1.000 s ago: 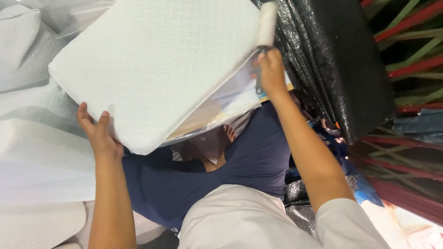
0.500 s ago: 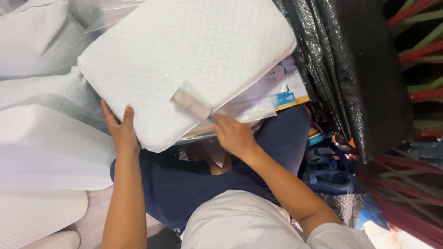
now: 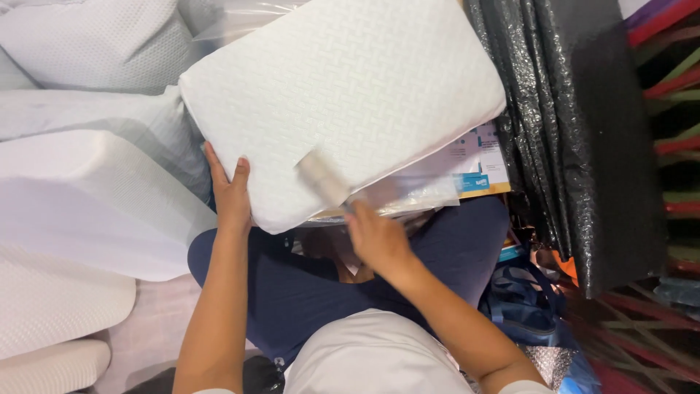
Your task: The person uses a lint roller to remove debris from a white pillow, then carefully inserts the pillow into a clear plastic bag and seals the opening with adhesive tape.
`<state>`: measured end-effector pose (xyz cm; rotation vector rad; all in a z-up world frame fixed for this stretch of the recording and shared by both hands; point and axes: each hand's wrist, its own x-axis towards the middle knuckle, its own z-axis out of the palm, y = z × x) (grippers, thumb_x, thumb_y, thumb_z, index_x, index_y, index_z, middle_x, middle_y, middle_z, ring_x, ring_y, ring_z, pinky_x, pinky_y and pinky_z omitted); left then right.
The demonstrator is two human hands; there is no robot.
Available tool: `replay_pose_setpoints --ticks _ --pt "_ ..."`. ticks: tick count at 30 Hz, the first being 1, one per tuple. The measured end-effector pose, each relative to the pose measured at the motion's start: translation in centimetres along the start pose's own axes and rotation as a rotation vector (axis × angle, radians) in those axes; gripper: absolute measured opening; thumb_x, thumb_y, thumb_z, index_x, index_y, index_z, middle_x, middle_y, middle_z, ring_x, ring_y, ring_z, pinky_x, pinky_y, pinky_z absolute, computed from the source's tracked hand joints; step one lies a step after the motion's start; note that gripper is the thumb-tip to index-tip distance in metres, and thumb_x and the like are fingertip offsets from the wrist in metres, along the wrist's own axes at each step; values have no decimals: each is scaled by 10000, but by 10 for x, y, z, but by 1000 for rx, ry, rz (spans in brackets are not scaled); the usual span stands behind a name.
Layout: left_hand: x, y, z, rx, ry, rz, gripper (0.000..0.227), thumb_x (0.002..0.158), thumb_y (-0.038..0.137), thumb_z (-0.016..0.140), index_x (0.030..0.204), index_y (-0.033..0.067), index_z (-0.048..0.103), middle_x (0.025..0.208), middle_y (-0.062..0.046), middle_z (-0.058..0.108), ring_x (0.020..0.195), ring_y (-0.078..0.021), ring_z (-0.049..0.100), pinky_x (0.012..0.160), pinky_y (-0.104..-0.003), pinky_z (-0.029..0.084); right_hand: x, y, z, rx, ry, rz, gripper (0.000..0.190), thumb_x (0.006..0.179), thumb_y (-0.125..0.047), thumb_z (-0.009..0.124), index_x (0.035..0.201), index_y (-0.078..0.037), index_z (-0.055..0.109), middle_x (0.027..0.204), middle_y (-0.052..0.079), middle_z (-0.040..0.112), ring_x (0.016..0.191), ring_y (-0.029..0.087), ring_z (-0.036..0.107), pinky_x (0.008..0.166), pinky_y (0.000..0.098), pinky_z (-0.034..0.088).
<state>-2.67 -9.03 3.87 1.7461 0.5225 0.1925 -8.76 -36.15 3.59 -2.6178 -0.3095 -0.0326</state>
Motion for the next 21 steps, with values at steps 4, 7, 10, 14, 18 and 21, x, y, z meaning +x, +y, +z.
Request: replay_pose_setpoints --ticks 4,7,10,14,18,21 --pt "1 1 -3 59 -23 0 711 1134 364 528 1662 244 67 1716 -183 26 1568 -407 57 1272 -565 96 -17 -46 -1 12 -1 -301 262 1034 -355 518 1102 -144 657 704 58 700 620 248 722 496 356 563" --pt "2 -4 -6 86 -42 23 725 1133 431 513 1665 252 55 1715 -182 22 1562 -422 86 1259 -590 129 5 8 10 -61 201 -260 213 986 -295 633 1122 -136 676 785 94 726 730 277 747 528 374 568" --pt "3 -1 -4 107 -40 17 703 1135 421 480 1659 261 40 1713 -192 56 1553 -434 136 1249 -592 194 35 51 -33 53 186 132 285 1077 -282 511 1206 -48 614 969 292 721 888 500 706 753 607 547" --pt "1 -3 -3 90 -27 32 716 1123 440 483 1660 253 47 1713 -190 65 1548 -439 153 1239 -591 213 45 87 -66 36 351 279 258 1107 -243 475 1208 -22 563 979 312 708 926 515 687 812 599 523" --pt "0 0 -2 98 -16 -8 720 1101 441 478 1658 264 58 1713 -167 81 1543 -421 173 1232 -583 224 24 42 -52 93 266 213 273 1023 -170 521 1205 16 602 1051 334 696 1010 509 679 878 584 529" --pt "-3 6 0 101 -16 -28 699 1099 422 447 1657 271 54 1714 -162 79 1543 -412 166 1234 -575 216 -3 -3 -12 70 167 -50 279 976 -228 583 1187 -68 668 999 207 711 945 398 715 778 482 574"
